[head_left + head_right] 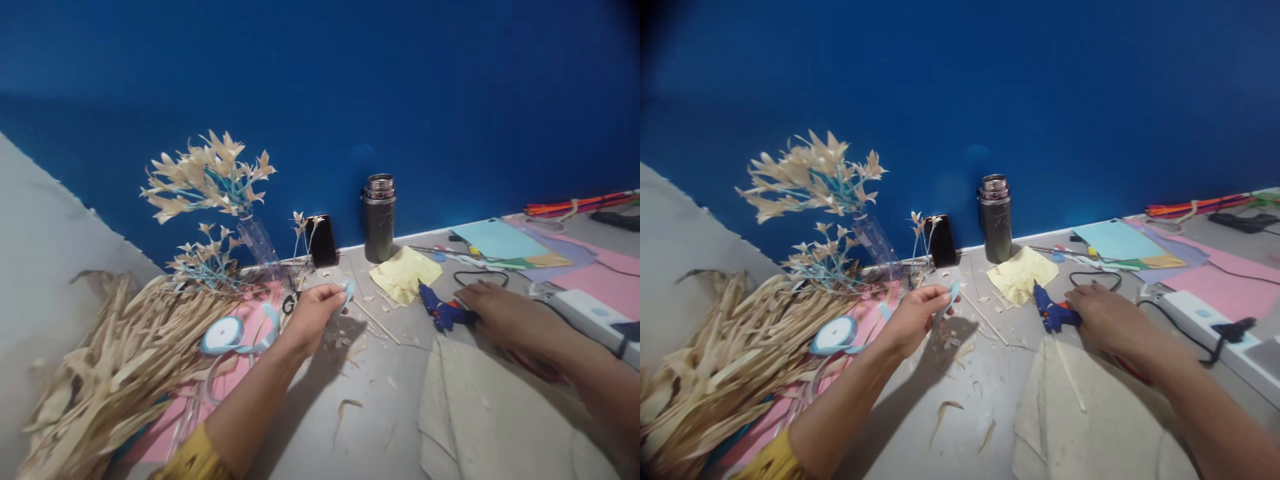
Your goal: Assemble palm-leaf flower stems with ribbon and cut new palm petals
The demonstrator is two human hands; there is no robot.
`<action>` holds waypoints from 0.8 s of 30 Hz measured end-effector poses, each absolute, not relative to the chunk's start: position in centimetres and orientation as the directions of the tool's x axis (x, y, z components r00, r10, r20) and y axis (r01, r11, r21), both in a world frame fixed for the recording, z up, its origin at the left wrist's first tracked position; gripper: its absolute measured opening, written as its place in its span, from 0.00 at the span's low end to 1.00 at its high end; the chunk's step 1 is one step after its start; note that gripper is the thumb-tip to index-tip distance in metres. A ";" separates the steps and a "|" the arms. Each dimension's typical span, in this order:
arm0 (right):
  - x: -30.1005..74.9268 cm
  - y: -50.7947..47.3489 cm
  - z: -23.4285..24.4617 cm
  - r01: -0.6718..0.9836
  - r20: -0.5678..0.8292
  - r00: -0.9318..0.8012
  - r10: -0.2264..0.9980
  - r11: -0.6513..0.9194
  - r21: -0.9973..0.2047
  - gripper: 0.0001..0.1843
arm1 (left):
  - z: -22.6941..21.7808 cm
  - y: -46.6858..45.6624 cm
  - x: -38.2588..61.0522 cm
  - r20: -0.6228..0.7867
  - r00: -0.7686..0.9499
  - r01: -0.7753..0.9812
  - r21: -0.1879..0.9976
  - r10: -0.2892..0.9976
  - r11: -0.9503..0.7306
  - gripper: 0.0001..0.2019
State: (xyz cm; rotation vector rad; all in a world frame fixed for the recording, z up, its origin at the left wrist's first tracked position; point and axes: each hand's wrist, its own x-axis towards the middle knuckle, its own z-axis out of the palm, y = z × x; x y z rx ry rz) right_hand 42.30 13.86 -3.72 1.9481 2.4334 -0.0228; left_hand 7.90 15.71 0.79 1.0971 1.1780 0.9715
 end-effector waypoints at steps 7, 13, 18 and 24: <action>40.8 13.7 -5.0 0.939 0.099 -0.318 0.943 0.328 -0.106 0.25 | -1.5 22.5 14.7 -0.292 0.197 -0.018 0.953 0.936 0.302 0.08; 41.5 14.3 -4.6 0.946 0.178 -0.148 0.973 0.192 -0.263 0.16 | -3.8 23.9 15.6 -0.336 0.196 -0.034 0.937 0.921 0.349 0.07; 41.4 14.9 -4.4 0.833 0.312 -0.065 0.948 0.224 -0.506 0.19 | -4.3 23.3 15.7 -0.294 0.193 -0.026 0.952 0.936 0.305 0.07; 38.9 13.9 -3.7 0.768 0.213 -0.250 0.944 0.328 -0.550 0.12 | -5.2 23.5 16.2 -0.193 0.140 0.097 0.979 0.971 0.181 0.10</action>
